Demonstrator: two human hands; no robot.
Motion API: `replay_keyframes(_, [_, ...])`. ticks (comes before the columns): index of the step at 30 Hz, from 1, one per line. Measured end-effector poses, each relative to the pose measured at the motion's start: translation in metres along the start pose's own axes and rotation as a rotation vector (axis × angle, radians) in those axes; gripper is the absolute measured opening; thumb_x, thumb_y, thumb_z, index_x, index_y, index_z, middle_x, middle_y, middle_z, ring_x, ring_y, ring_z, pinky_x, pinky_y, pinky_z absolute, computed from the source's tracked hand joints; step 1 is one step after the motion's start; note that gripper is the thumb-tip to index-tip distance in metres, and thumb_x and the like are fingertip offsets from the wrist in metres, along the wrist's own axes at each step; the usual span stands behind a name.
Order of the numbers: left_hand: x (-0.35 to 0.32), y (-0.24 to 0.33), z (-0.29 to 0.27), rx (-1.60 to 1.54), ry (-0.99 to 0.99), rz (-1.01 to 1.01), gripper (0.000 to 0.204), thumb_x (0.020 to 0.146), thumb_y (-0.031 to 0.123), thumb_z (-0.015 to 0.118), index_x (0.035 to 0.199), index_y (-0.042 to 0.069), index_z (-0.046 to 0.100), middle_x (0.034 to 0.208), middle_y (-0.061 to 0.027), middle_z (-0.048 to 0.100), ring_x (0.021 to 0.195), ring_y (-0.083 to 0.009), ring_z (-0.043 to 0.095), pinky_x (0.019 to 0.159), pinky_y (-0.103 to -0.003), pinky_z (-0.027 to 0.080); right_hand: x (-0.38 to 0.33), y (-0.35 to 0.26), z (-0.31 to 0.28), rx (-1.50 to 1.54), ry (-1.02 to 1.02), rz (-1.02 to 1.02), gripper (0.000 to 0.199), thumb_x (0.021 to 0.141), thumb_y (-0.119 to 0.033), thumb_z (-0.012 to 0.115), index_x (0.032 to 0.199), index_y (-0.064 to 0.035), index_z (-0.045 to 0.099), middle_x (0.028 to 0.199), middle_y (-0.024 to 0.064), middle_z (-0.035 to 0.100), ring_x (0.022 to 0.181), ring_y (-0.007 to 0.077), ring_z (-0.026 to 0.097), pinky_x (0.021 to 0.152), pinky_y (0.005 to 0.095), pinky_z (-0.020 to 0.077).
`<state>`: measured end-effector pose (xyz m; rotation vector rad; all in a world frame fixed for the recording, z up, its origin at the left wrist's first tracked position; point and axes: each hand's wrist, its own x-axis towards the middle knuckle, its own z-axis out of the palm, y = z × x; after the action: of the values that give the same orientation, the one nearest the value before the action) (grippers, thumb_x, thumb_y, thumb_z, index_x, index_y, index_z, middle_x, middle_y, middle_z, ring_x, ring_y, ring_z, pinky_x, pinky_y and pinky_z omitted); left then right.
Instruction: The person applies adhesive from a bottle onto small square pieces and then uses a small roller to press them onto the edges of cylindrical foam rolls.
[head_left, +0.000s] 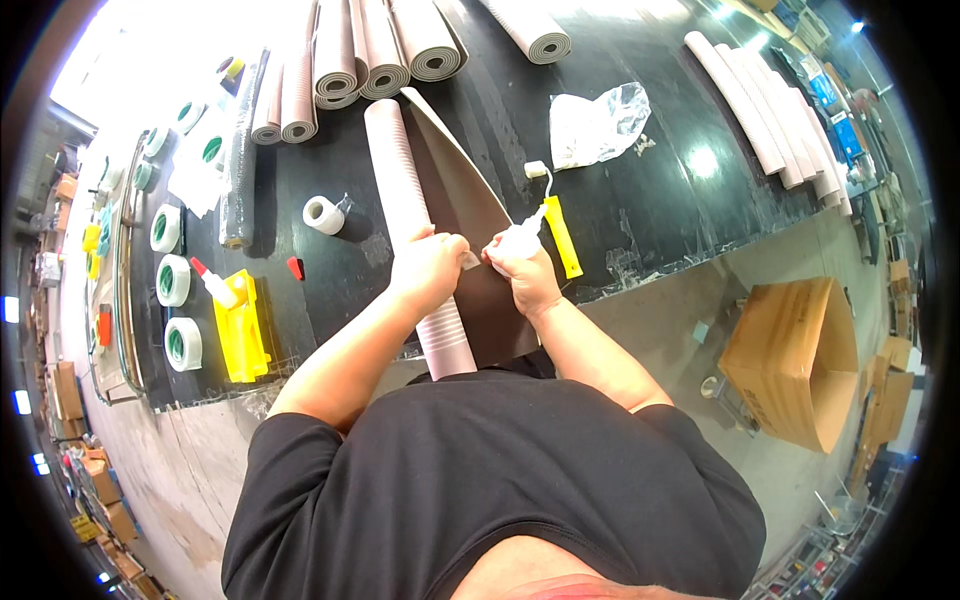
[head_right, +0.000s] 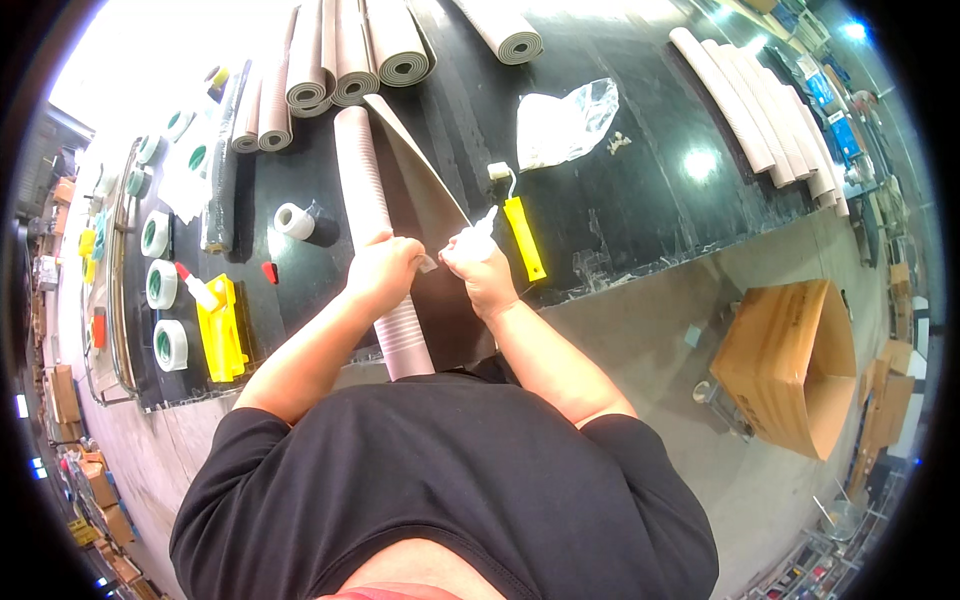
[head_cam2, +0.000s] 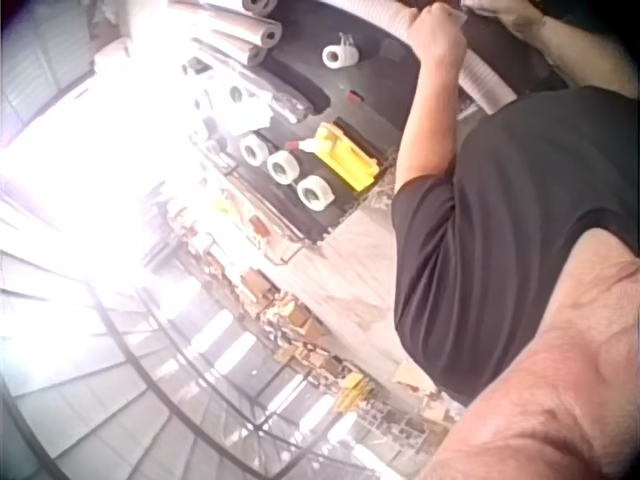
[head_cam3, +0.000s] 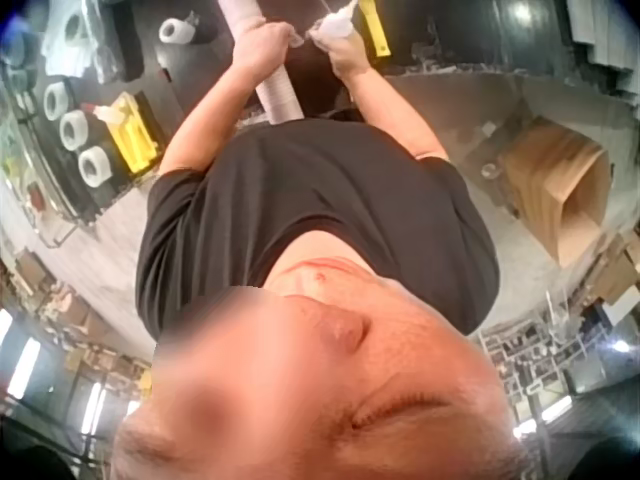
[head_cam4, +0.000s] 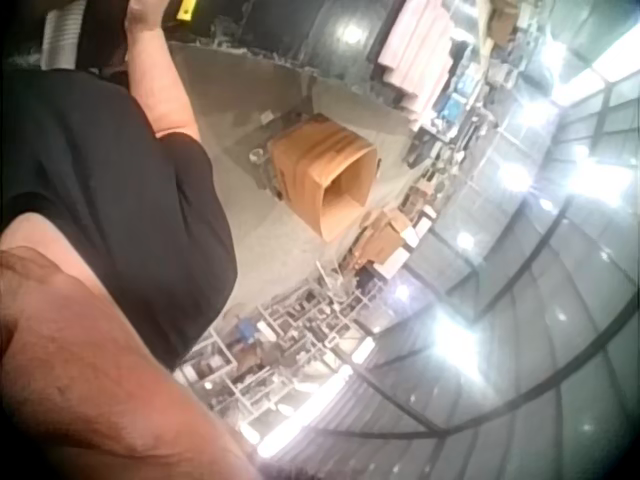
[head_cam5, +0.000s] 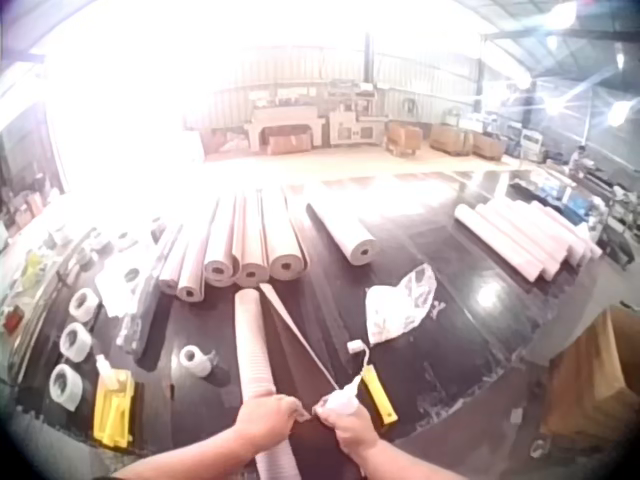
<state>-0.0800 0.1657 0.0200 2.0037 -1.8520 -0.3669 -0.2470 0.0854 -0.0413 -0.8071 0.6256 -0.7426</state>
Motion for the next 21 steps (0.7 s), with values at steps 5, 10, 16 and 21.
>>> replay_keyframes(5, [0.0,-0.006,-0.019,0.289,-0.187,0.008,0.008,0.085,0.014,0.062,0.091,0.012,0.066,0.087,-0.0048,0.068,0.089,-0.0255,0.067,0.088,-0.038,0.048,0.004,-0.004,0.02,-0.093,0.066,0.018,0.022,0.086,-0.003,0.068,0.106,-0.0027,0.058,0.093,0.0069,0.066,0.084,0.017,0.065,0.082,0.0297,0.0512])
replay_keyframes(10, [0.064,-0.016,-0.033,0.207,-0.325,0.15,0.014,0.08,0.004,0.06,0.091,0.006,0.068,0.142,-0.0091,0.052,0.113,-0.0307,0.06,0.093,-0.04,0.051,0.0,0.008,-0.004,-0.119,-0.053,-0.122,0.032,0.085,-0.003,0.065,0.114,-0.0033,0.052,0.096,0.0068,0.064,0.087,0.0156,0.062,0.08,0.0269,0.0498])
replay_keyframes(16, [0.11,-0.023,-0.016,0.325,-0.485,0.206,0.019,0.083,0.007,0.057,0.093,0.011,0.072,0.149,0.0056,0.048,0.107,-0.0262,0.064,0.091,-0.037,0.051,-0.013,-0.003,-0.006,-0.177,-0.097,0.004,0.033,0.091,-0.012,0.067,0.121,-0.0073,0.054,0.104,0.0083,0.065,0.09,0.0169,0.063,0.073,0.0299,0.0528])
replay_keyframes(21, [0.126,-0.031,0.001,0.37,-0.561,0.124,0.022,0.083,0.008,0.058,0.097,0.013,0.074,0.15,0.009,0.045,0.104,-0.024,0.065,0.093,-0.035,0.051,-0.015,-0.017,-0.018,-0.055,-0.087,-0.01,0.033,0.09,-0.013,0.065,0.121,-0.0081,0.055,0.099,0.0069,0.063,0.075,0.016,0.06,0.061,0.029,0.0477])
